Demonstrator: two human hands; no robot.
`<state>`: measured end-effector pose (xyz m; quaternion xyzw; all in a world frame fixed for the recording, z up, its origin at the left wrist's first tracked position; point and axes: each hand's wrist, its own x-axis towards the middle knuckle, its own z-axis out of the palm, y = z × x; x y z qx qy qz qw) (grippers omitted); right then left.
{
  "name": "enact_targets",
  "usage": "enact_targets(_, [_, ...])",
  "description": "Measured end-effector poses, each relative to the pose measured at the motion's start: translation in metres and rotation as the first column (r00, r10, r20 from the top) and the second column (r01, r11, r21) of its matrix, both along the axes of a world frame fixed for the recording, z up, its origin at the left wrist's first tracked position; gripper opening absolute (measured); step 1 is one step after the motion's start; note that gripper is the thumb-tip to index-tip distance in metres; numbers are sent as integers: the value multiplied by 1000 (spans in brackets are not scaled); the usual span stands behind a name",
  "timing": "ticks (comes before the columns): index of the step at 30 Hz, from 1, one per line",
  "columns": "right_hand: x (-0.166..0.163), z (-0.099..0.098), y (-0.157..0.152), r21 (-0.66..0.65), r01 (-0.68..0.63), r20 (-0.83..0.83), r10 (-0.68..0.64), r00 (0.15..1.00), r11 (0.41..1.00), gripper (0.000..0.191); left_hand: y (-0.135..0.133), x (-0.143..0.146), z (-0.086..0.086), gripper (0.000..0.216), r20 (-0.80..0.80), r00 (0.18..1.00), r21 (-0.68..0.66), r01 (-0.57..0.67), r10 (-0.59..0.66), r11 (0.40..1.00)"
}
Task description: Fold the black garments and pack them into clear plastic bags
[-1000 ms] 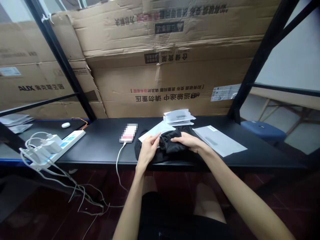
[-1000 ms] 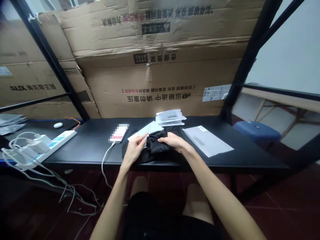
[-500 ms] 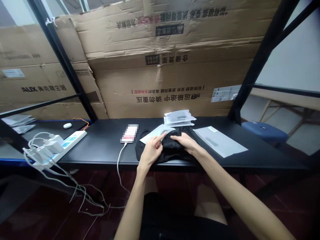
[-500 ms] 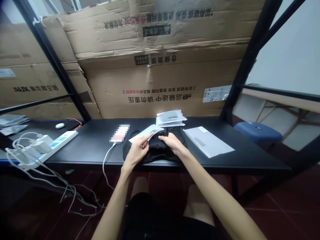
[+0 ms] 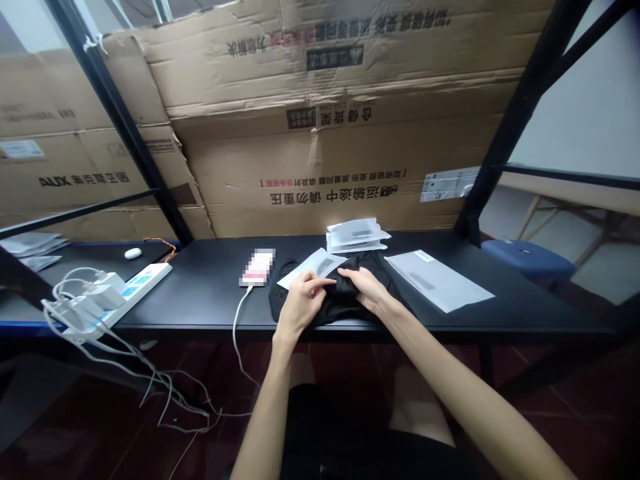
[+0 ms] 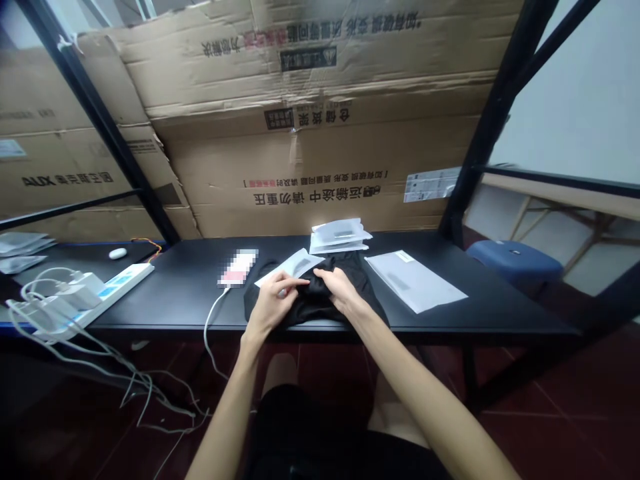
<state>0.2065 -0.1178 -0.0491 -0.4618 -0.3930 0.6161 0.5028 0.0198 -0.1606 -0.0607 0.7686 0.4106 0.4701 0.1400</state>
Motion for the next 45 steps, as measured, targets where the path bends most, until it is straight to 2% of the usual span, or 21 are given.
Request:
enact_targets(2, [-2,4,-4,-54,-42,-107,36,994,998,9,0,0,0,39,18,998,11,-64,64,998])
enact_targets(6, [6,14,-12,-73,-131,-269,107,957,989,17,-1,1,2,39,18,991,9,-133,133,991])
enact_targets(13, [23,27,-21,-108,-194,-334,148,931,975,15,-7,4,5,41,-114,971,34,-210,212,977])
enact_targets(18, [25,23,-22,-47,-200,-221,185,958,979,14,-9,4,8,42,-37,982,40,-183,185,982])
enact_targets(21, [28,19,-19,-57,-199,-140,189,972,978,11,-9,3,10,39,32,983,49,-180,179,982])
enact_targets(25, [29,14,-16,-68,-151,-75,146,986,986,11,-9,3,10,35,45,982,52,-188,186,981])
enact_targets(31, [18,13,-21,-75,-162,-207,143,968,984,6,-7,3,6,30,59,979,79,-198,194,977])
enact_targets(35, [8,16,-25,-65,-173,-244,152,958,983,12,-5,1,6,29,89,981,50,-179,174,983])
enact_targets(41, [-3,23,-24,-121,-200,-365,144,920,972,23,-4,-2,9,27,177,973,41,-159,149,986])
enact_targets(45, [-10,20,-22,-138,-197,-403,127,906,971,27,-4,-2,9,26,184,979,39,-97,88,995])
